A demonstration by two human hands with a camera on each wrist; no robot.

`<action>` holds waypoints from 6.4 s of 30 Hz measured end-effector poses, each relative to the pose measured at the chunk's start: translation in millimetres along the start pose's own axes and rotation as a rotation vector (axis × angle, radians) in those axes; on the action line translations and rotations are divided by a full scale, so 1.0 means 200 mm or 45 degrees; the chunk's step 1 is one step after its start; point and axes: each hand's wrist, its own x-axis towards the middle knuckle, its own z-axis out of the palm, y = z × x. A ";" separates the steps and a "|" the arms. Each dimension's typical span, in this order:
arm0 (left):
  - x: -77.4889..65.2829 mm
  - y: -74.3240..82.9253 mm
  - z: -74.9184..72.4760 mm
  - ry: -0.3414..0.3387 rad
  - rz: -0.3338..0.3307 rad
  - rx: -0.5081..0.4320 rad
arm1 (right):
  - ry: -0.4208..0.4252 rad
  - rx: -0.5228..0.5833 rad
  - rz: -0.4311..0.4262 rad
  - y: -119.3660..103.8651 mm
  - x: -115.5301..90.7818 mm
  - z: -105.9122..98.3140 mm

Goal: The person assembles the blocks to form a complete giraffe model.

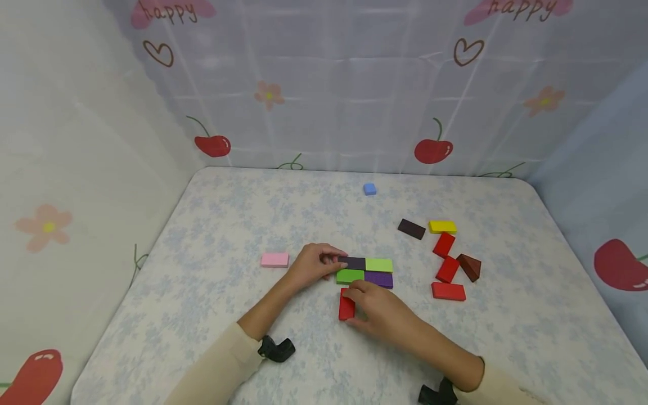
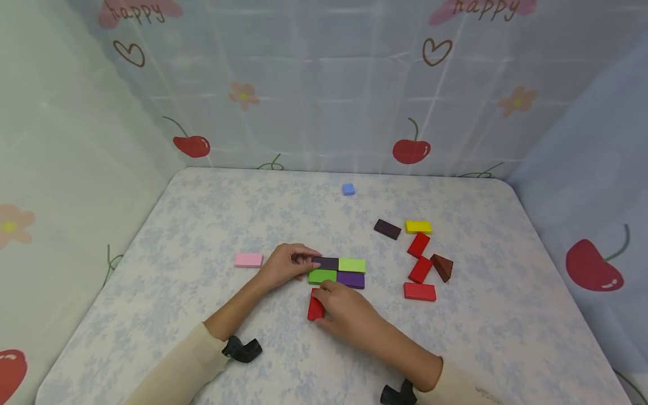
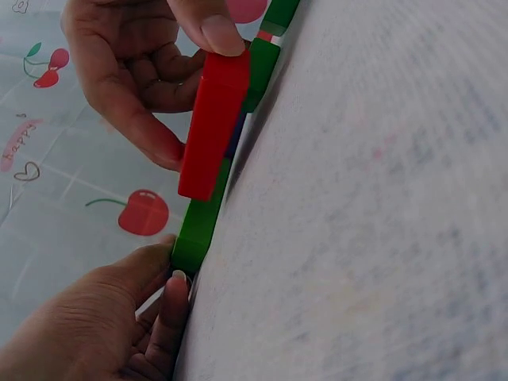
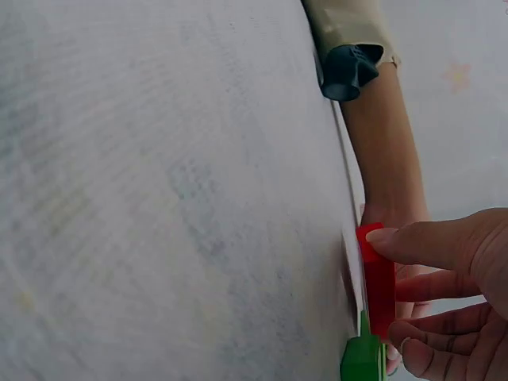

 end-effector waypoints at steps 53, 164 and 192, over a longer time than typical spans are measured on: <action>0.00 0.03 0.01 0.021 -0.034 -0.018 | 0.275 0.045 0.368 0.16 -0.16 -0.32; 0.00 0.00 0.00 0.005 -0.010 -0.062 | -0.057 0.214 0.315 0.33 -0.29 -0.11; -0.01 0.06 -0.01 0.006 -0.017 -0.041 | -0.036 0.224 0.324 0.32 -0.28 -0.10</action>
